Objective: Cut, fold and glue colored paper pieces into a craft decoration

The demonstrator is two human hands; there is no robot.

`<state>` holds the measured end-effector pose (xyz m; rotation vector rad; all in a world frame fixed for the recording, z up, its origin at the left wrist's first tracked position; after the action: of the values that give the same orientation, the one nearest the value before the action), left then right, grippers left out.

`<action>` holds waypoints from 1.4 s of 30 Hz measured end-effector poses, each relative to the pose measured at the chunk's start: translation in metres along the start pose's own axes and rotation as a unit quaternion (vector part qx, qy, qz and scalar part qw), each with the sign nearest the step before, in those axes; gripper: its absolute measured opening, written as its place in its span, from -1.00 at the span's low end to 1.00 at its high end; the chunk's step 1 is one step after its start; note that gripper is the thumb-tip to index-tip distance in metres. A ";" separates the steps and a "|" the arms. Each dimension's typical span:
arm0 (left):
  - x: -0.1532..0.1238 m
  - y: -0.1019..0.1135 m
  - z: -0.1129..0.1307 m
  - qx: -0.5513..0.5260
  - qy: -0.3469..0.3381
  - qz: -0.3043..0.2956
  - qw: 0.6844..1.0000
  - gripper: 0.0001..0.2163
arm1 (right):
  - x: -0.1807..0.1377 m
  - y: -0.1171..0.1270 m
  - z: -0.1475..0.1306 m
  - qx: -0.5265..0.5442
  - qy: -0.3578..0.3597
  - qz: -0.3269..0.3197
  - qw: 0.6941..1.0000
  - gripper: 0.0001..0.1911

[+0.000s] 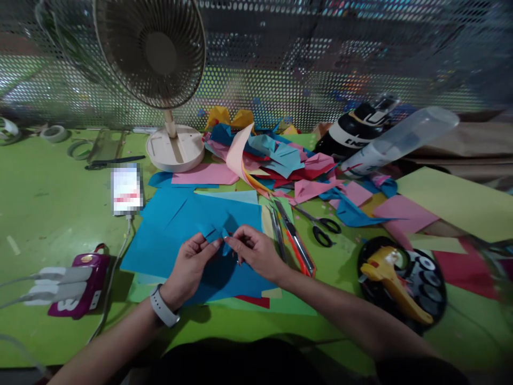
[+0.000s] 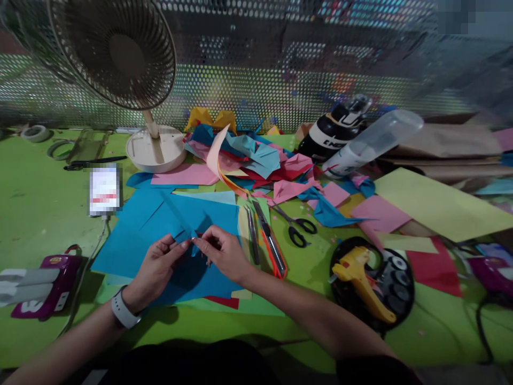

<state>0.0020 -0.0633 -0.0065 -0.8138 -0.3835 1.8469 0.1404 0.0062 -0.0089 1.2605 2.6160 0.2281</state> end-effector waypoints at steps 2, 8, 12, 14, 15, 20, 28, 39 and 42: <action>0.001 0.001 0.000 0.000 -0.003 -0.004 1.000 -0.69 | 0.001 0.001 -0.001 0.000 0.002 -0.008 1.000 -0.67; 0.002 0.005 -0.003 0.020 -0.005 -0.016 1.000 -0.73 | 0.001 0.002 0.000 -0.011 0.000 -0.003 1.000 -0.68; 0.000 0.004 -0.003 0.032 -0.011 -0.027 0.999 -0.70 | 0.001 0.003 0.002 -0.023 0.002 -0.001 1.000 -0.68; -0.001 0.003 -0.002 0.037 -0.014 -0.024 0.999 -0.67 | 0.001 0.003 0.002 -0.026 0.006 0.001 1.000 -0.68; -0.001 0.002 -0.001 0.040 -0.017 -0.022 0.999 -0.66 | 0.001 0.003 0.002 -0.027 0.007 0.001 1.000 -0.68; 0.000 0.004 -0.002 0.022 -0.006 -0.011 1.000 -0.67 | 0.001 0.003 0.002 -0.045 0.012 0.005 0.999 -0.68; 0.001 0.006 -0.005 -0.068 0.001 0.060 0.996 -0.65 | -0.001 0.000 -0.004 -0.072 0.003 0.017 0.997 -0.64; -0.001 0.003 -0.005 0.004 -0.026 0.080 0.996 -0.62 | -0.003 -0.003 -0.002 -0.096 0.025 0.009 0.995 -0.72; -0.001 0.002 -0.004 0.012 -0.025 0.080 0.996 -0.66 | -0.005 -0.004 -0.003 -0.101 0.035 0.015 0.994 -0.73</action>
<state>0.0034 -0.0657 -0.0103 -0.8031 -0.3354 2.0204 0.1396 0.0000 -0.0065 1.2431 2.5555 0.5368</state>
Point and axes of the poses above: each hand's wrist, its own x-axis towards the middle knuckle, its own y-axis out of the back of the hand, z = x × y, the point moved 2 cm from there along x, towards the middle knuckle, and after that the axes turned 13 degrees about -x, right-handed, at the moved point
